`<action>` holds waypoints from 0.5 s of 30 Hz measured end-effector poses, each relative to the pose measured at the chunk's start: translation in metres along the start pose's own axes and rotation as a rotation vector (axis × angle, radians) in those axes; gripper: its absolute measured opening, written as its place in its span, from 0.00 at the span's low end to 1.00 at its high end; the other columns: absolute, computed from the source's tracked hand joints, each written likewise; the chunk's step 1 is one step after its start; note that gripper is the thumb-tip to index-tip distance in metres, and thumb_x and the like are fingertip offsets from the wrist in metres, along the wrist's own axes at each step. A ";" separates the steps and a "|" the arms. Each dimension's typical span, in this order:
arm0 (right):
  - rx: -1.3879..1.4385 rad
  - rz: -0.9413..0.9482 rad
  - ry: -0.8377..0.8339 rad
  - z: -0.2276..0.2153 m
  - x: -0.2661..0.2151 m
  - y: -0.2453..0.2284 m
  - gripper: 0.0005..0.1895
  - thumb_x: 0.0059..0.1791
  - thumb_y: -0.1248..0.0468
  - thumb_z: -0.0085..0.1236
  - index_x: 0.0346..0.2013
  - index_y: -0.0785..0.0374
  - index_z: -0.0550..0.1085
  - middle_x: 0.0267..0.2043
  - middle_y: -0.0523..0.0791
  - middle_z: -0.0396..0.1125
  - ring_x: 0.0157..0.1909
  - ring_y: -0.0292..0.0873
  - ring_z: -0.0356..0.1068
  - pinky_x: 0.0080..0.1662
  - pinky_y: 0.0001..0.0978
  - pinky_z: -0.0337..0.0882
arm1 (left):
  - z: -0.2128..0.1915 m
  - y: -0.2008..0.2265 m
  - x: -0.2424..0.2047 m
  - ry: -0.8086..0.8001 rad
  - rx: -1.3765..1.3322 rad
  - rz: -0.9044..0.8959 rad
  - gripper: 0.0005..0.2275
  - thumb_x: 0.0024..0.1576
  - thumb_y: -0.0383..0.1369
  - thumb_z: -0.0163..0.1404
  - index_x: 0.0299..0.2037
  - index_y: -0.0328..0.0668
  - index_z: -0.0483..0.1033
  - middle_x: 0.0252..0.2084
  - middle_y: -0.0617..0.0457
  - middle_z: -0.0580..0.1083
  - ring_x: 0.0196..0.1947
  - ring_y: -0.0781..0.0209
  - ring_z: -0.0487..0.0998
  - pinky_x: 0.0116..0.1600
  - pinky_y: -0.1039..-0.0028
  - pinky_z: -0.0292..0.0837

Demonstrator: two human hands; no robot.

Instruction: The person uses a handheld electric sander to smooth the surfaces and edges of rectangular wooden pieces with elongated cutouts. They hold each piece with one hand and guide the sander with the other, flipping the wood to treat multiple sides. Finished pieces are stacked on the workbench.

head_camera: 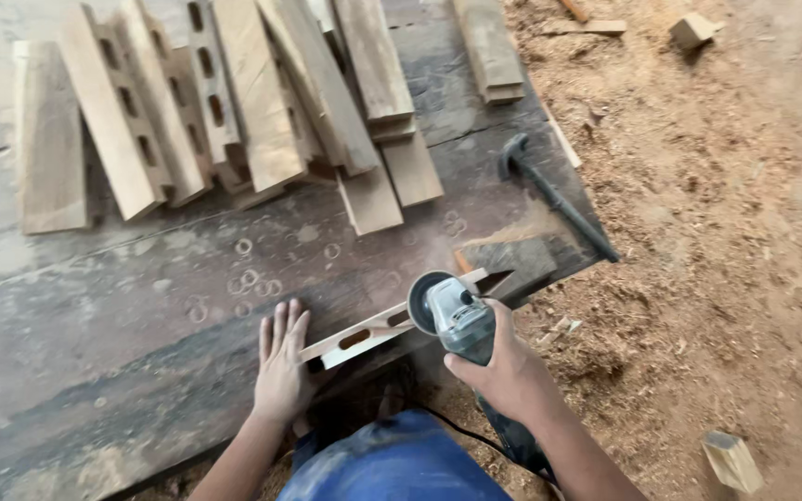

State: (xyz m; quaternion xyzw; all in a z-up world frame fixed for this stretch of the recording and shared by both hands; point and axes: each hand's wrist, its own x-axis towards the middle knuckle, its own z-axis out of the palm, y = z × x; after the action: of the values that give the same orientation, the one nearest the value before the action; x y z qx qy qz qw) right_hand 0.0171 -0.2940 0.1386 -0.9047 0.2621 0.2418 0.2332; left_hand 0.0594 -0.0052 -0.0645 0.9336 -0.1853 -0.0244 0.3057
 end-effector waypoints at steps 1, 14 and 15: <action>-0.035 0.017 -0.036 0.006 -0.002 -0.007 0.55 0.40 0.45 0.65 0.73 0.51 0.43 0.55 0.59 0.71 0.57 0.63 0.73 0.58 0.49 0.73 | -0.001 -0.001 0.000 -0.004 -0.007 -0.008 0.42 0.44 0.38 0.62 0.68 0.31 0.55 0.75 0.39 0.50 0.77 0.43 0.43 0.76 0.52 0.34; -0.140 -0.313 -0.191 0.056 -0.036 -0.093 0.54 0.42 0.45 0.65 0.72 0.51 0.43 0.58 0.56 0.68 0.54 0.62 0.73 0.54 0.51 0.73 | 0.002 -0.006 -0.004 0.022 -0.003 0.062 0.36 0.52 0.42 0.54 0.68 0.30 0.56 0.73 0.33 0.51 0.75 0.39 0.43 0.75 0.50 0.32; -0.127 -0.326 -0.201 0.058 -0.038 -0.095 0.52 0.42 0.45 0.65 0.70 0.51 0.45 0.58 0.55 0.68 0.54 0.62 0.73 0.54 0.51 0.73 | 0.002 -0.007 -0.005 0.003 0.010 0.050 0.37 0.51 0.43 0.54 0.68 0.30 0.56 0.73 0.33 0.51 0.75 0.39 0.43 0.75 0.50 0.32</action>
State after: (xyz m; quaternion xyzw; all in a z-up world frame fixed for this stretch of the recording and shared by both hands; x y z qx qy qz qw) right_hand 0.0262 -0.1766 0.1435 -0.9193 0.0718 0.3061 0.2370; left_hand 0.0568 0.0013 -0.0705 0.9303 -0.2080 -0.0145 0.3018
